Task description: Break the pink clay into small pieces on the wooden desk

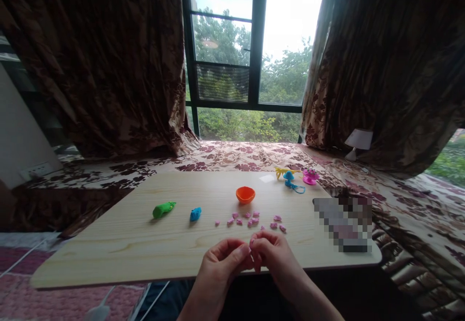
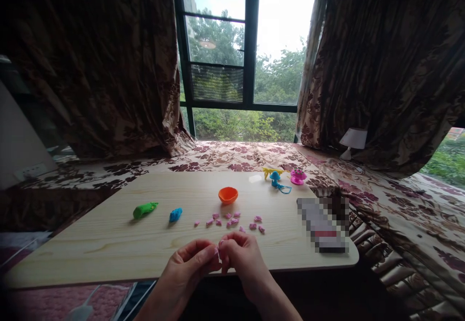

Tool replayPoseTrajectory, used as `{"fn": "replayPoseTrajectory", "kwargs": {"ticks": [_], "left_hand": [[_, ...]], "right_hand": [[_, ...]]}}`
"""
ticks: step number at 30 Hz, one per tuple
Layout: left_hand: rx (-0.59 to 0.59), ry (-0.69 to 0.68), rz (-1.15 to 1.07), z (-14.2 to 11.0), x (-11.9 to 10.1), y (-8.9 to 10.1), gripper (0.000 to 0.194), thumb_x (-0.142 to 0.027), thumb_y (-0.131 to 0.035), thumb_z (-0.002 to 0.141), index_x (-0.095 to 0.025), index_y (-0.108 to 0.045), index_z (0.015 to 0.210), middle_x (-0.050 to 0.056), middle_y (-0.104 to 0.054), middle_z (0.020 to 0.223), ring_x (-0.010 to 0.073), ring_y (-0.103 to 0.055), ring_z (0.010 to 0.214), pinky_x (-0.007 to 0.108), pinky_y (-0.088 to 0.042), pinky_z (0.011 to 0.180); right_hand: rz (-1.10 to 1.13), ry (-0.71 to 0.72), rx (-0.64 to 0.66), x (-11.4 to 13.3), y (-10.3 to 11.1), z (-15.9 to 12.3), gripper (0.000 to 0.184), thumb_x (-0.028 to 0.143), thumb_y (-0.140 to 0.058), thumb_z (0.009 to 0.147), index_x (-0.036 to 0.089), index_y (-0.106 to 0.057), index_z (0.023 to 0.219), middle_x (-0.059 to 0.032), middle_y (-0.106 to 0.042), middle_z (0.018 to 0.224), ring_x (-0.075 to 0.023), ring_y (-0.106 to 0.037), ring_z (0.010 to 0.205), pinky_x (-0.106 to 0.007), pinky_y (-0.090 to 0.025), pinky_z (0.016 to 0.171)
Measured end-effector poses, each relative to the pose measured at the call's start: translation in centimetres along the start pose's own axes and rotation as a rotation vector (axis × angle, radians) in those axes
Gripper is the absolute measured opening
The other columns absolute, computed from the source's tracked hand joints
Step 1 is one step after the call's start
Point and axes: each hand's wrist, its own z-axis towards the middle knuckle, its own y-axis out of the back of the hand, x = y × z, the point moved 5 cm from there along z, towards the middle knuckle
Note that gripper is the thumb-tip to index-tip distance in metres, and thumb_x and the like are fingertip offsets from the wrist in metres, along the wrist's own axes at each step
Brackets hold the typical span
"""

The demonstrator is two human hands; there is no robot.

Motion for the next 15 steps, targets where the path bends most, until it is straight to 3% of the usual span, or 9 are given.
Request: {"fn": "replayPoseTrajectory", "kwargs": {"ticks": [2,6,12,15], "left_hand": [[-0.036,0.029,-0.161,0.2,-0.1,0.8,0.019,-0.019,-0.071,0.063,-0.012,-0.064,0.079,0.002,-0.062,0.065,0.0107,-0.058,0.059,0.025,-0.052,0.062],[-0.056,0.037,-0.258,0.9,-0.5,2.1,0.020,-0.019,-0.064,0.071,-0.011,-0.063,0.089,-0.001,-0.054,0.064,0.0059,-0.051,0.054,0.020,-0.050,0.053],[-0.066,0.068,-0.316,1.1,0.2,2.1,0.018,-0.013,-0.062,0.072,-0.010,-0.062,0.090,0.001,-0.058,0.066,0.0061,-0.055,0.056,0.020,-0.053,0.057],[-0.105,0.091,-0.322,1.3,0.9,1.9,0.021,-0.010,-0.060,0.072,-0.009,-0.061,0.093,0.005,-0.064,0.073,0.0103,-0.061,0.063,0.024,-0.054,0.062]], "right_hand": [[0.202,-0.050,-0.005,-0.5,0.2,0.3,0.011,0.025,-0.059,0.071,0.015,-0.056,0.073,0.0021,-0.054,0.060,-0.0072,-0.048,0.049,-0.020,-0.041,0.050],[0.181,-0.031,0.046,-0.6,0.3,0.3,0.027,0.029,-0.063,0.072,0.014,-0.060,0.095,-0.0045,-0.061,0.075,-0.0121,-0.057,0.063,-0.022,-0.043,0.053],[0.262,-0.026,0.038,-0.6,-0.6,0.4,0.017,0.027,-0.059,0.076,0.011,-0.064,0.081,-0.0027,-0.056,0.072,-0.0073,-0.049,0.058,-0.018,-0.039,0.050],[0.168,0.036,0.013,0.3,-1.6,0.7,0.026,0.035,-0.052,0.082,0.012,-0.063,0.077,0.0012,-0.051,0.061,-0.0048,-0.042,0.047,-0.016,-0.034,0.043]]}}
